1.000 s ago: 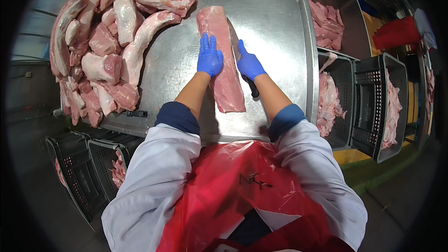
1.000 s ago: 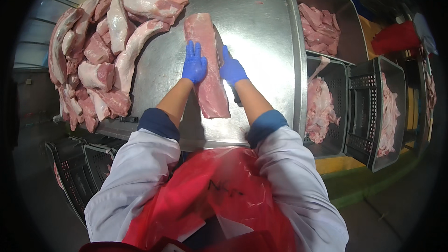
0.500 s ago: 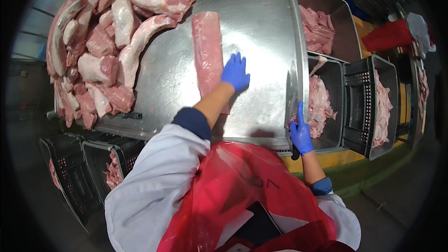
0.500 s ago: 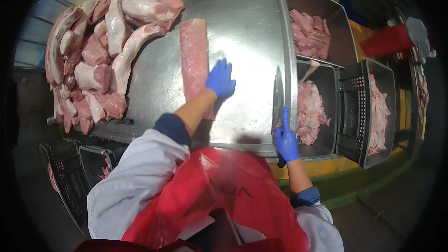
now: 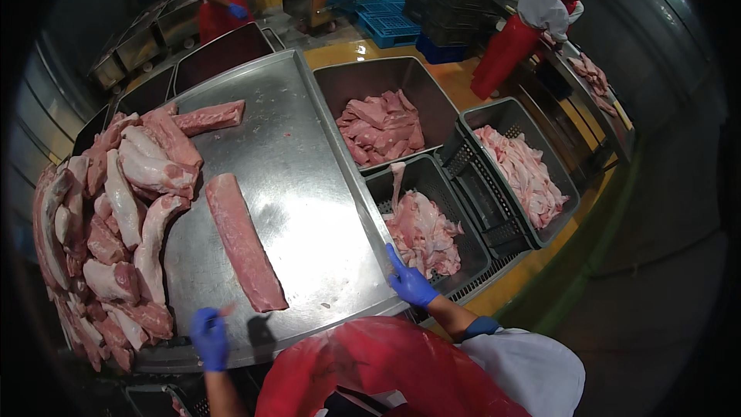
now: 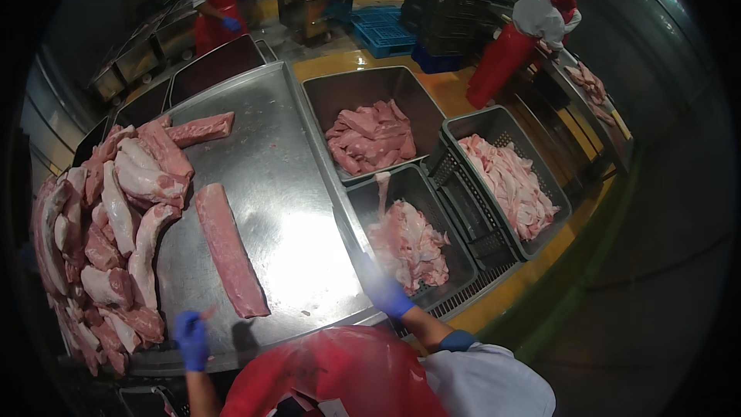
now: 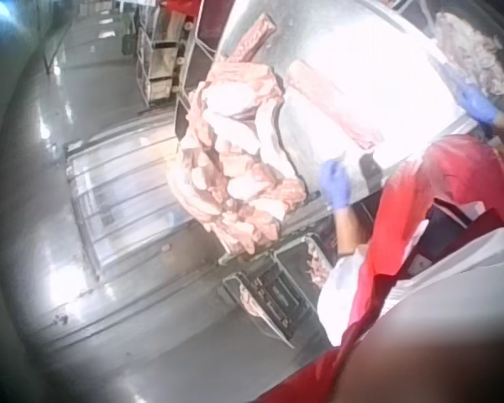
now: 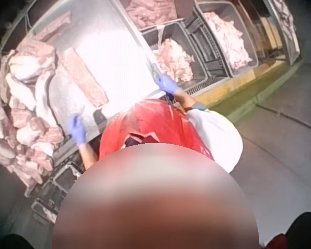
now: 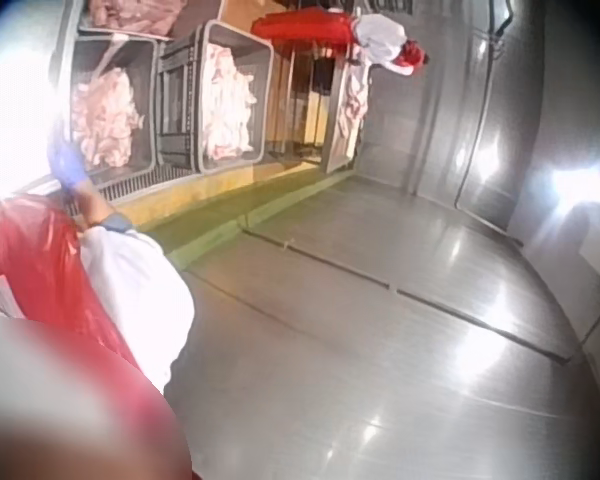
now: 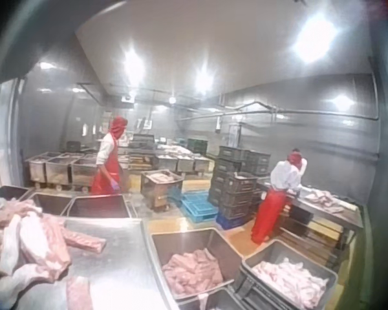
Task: The person uses a knife to trim fat and connective tissue from large cuts of pork on a stainless steel table. They separate the trimmed meat from the fat and place the pieces into a nearby plastic crate. The person handles the meat one piece at a time, repeating the trimming process throughout the clip.
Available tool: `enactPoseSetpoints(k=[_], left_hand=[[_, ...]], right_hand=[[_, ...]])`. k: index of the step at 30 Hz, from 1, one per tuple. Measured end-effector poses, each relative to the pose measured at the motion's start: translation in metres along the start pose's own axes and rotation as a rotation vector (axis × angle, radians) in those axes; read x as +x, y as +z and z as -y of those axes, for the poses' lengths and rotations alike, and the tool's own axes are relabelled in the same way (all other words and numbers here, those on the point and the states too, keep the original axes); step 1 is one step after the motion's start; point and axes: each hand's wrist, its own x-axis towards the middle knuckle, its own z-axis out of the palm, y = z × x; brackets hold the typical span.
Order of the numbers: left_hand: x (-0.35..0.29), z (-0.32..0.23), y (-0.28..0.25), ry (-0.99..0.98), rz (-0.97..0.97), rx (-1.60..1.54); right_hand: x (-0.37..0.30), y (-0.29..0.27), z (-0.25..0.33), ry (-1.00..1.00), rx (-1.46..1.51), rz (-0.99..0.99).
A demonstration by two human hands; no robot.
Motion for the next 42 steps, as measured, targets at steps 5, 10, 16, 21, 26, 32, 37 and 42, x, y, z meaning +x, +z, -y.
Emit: enactPoseSetpoints(k=[5, 10, 16, 21, 26, 32, 37, 42], left_hand=[[-0.119, 0.108, -0.290, -0.080, -0.610, 0.422], [-0.103, 0.067, -0.213, -0.178, -0.467, 1.146], [0.071, 0.071, 0.114, -0.422, 0.109, 0.571], [0.145, 0.050, 0.202, -0.627, 0.021, 0.854], [0.180, 0.114, 0.120, -0.911, 0.183, -0.462], [0.092, 0.068, 0.191, -0.631, 0.031, -1.345], [0.033, 0.049, 0.176, -0.007, 0.449, 0.263], [0.065, -0.001, 0.197, 0.734, 0.394, 0.434]], right_hand=[[-0.002, 0.028, -0.039, 0.193, 0.103, 0.333], [0.022, 0.024, -0.012, 0.233, 0.231, 0.362], [0.053, 0.033, 0.026, 0.154, 0.202, 0.439], [0.043, 0.018, 0.034, 0.120, 0.255, 0.392], [-0.015, -0.009, -0.001, 0.231, 0.252, 0.267], [-0.060, -0.031, -0.009, 0.461, 0.315, 0.169], [-0.043, -0.036, -0.003, 0.442, 0.295, 0.115], [-0.037, -0.027, 0.003, 0.494, 0.382, 0.134]])
